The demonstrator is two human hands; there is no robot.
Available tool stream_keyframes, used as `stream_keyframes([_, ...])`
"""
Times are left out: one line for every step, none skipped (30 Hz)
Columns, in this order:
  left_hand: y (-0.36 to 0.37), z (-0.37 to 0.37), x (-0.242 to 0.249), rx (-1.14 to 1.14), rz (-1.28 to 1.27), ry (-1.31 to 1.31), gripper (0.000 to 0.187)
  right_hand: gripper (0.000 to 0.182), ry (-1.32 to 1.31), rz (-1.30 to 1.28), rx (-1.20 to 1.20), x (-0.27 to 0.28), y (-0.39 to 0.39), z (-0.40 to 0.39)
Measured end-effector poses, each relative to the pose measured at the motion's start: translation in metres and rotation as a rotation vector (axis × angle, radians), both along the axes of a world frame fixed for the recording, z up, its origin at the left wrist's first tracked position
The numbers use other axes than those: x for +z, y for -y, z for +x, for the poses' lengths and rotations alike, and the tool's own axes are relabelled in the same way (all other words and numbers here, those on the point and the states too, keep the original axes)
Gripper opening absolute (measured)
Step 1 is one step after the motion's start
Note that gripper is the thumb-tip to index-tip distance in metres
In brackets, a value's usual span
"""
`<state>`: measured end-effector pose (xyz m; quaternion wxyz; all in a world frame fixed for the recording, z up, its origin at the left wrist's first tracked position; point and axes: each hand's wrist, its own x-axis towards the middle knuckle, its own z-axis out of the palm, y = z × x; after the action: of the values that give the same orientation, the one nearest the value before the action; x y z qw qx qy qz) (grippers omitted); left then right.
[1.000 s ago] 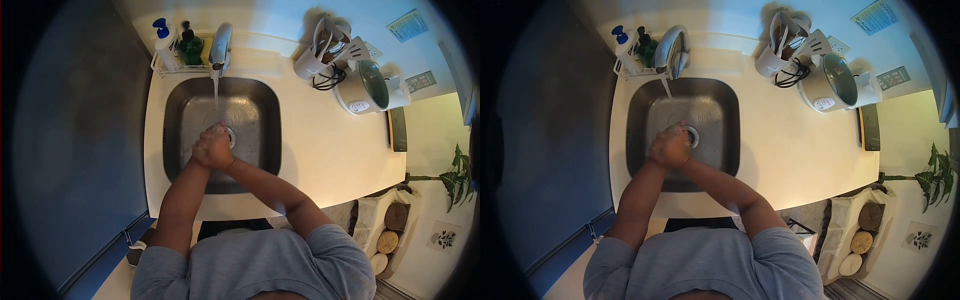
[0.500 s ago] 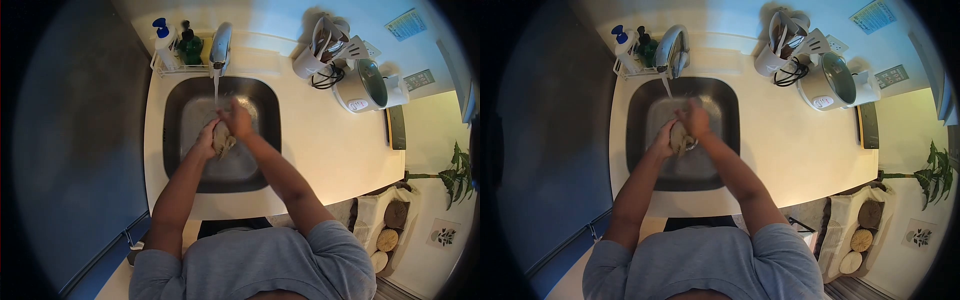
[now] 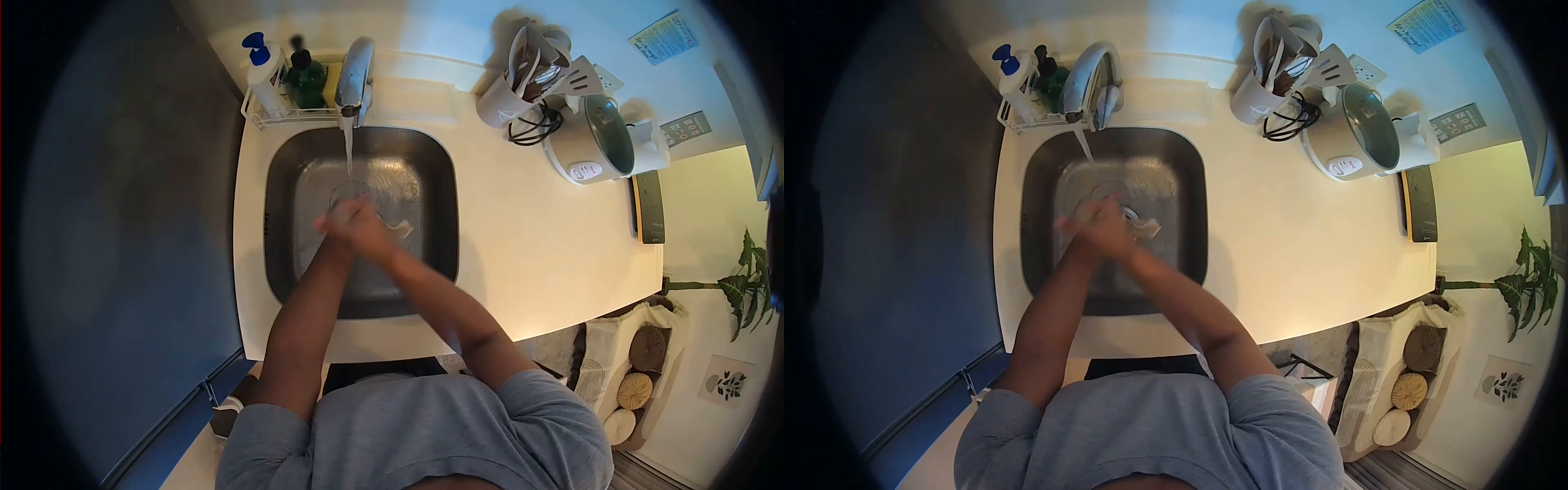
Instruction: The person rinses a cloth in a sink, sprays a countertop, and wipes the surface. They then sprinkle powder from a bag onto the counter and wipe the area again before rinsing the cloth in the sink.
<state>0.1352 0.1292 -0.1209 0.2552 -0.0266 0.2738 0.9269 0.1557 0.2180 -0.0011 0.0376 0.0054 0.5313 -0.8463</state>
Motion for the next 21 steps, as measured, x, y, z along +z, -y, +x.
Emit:
stream_keyframes([0.000,-0.001,0.006,-0.088,0.088,-0.105,0.043,0.030,-0.035,0.546,-0.070,-0.001,0.013,0.010])
stream_keyframes([0.002,-0.003,0.012,-0.175,0.173,-0.212,0.041,0.038,-0.073,1.090,-0.137,-0.001,0.020,0.015])
stream_keyframes([-0.002,-0.006,0.033,-0.174,0.169,-0.214,0.041,0.038,-0.075,1.085,-0.137,-0.009,0.009,0.001])
stream_keyframes([-0.015,-0.008,0.062,-0.157,-0.088,0.059,0.040,0.028,-0.145,1.051,-0.232,-0.024,-0.013,-0.023])
stream_keyframes([-0.022,-0.007,0.077,-0.136,-0.343,0.340,0.039,0.018,-0.208,1.017,-0.321,-0.034,-0.026,-0.034])
stream_keyframes([-0.021,-0.010,0.075,-0.134,-0.344,0.344,0.039,0.018,-0.206,1.015,-0.317,-0.033,-0.020,-0.031])
stream_keyframes([-0.020,-0.017,0.073,-0.168,-0.237,0.365,0.040,0.020,-0.231,1.008,-0.412,-0.026,-0.011,-0.030])
stream_keyframes([-0.019,-0.022,0.070,-0.205,-0.124,0.383,0.042,0.023,-0.259,1.004,-0.508,-0.019,-0.004,-0.028])
stream_keyframes([-0.013,-0.024,0.038,-0.204,-0.122,0.384,0.042,0.023,-0.260,1.006,-0.507,-0.009,0.006,-0.019])
stream_keyframes([-0.003,-0.023,-0.016,0.037,-0.380,-0.224,0.039,0.022,-0.465,1.022,-0.369,0.002,0.017,-0.005])
stream_keyframes([0.000,-0.025,-0.044,0.288,-0.617,-0.844,0.036,0.022,-0.675,1.028,-0.228,0.008,0.022,-0.001])
stream_keyframes([-0.002,-0.027,-0.033,0.292,-0.618,-0.842,0.036,0.022,-0.677,1.028,-0.224,-0.001,0.018,-0.008])
stream_keyframes([-0.005,-0.027,-0.007,0.095,-0.429,-0.220,0.035,0.022,-0.459,1.001,-0.250,-0.019,0.010,-0.020])
stream_keyframes([-0.010,-0.033,0.018,-0.100,-0.212,0.386,0.034,0.023,-0.251,0.971,-0.278,-0.029,0.003,-0.034])
stream_keyframes([-0.012,-0.031,0.035,-0.098,-0.211,0.386,0.034,0.023,-0.252,0.971,-0.276,-0.032,0.000,-0.041])
stream_keyframes([-0.009,-0.025,0.047,-0.101,-0.256,0.373,0.032,0.022,-0.163,0.958,-0.336,-0.034,0.000,-0.043])
stream_keyframes([-0.009,-0.025,0.054,-0.106,-0.298,0.351,0.031,0.021,-0.082,0.947,-0.403,-0.035,-0.001,-0.048])
stream_keyframes([-0.004,-0.030,0.031,-0.104,-0.294,0.350,0.031,0.021,-0.084,0.950,-0.401,-0.034,0.006,-0.044])
stream_keyframes([0.005,-0.038,-0.013,-0.105,-0.030,-0.009,0.030,0.019,-0.272,0.945,-0.375,-0.031,0.022,-0.035])
stream_keyframes([0.012,-0.043,-0.036,-0.100,0.232,-0.370,0.030,0.017,-0.461,0.932,-0.346,-0.029,0.031,-0.030])
stream_keyframes([0.007,-0.042,-0.016,-0.097,0.232,-0.374,0.030,0.017,-0.466,0.931,-0.345,-0.030,0.029,-0.035])
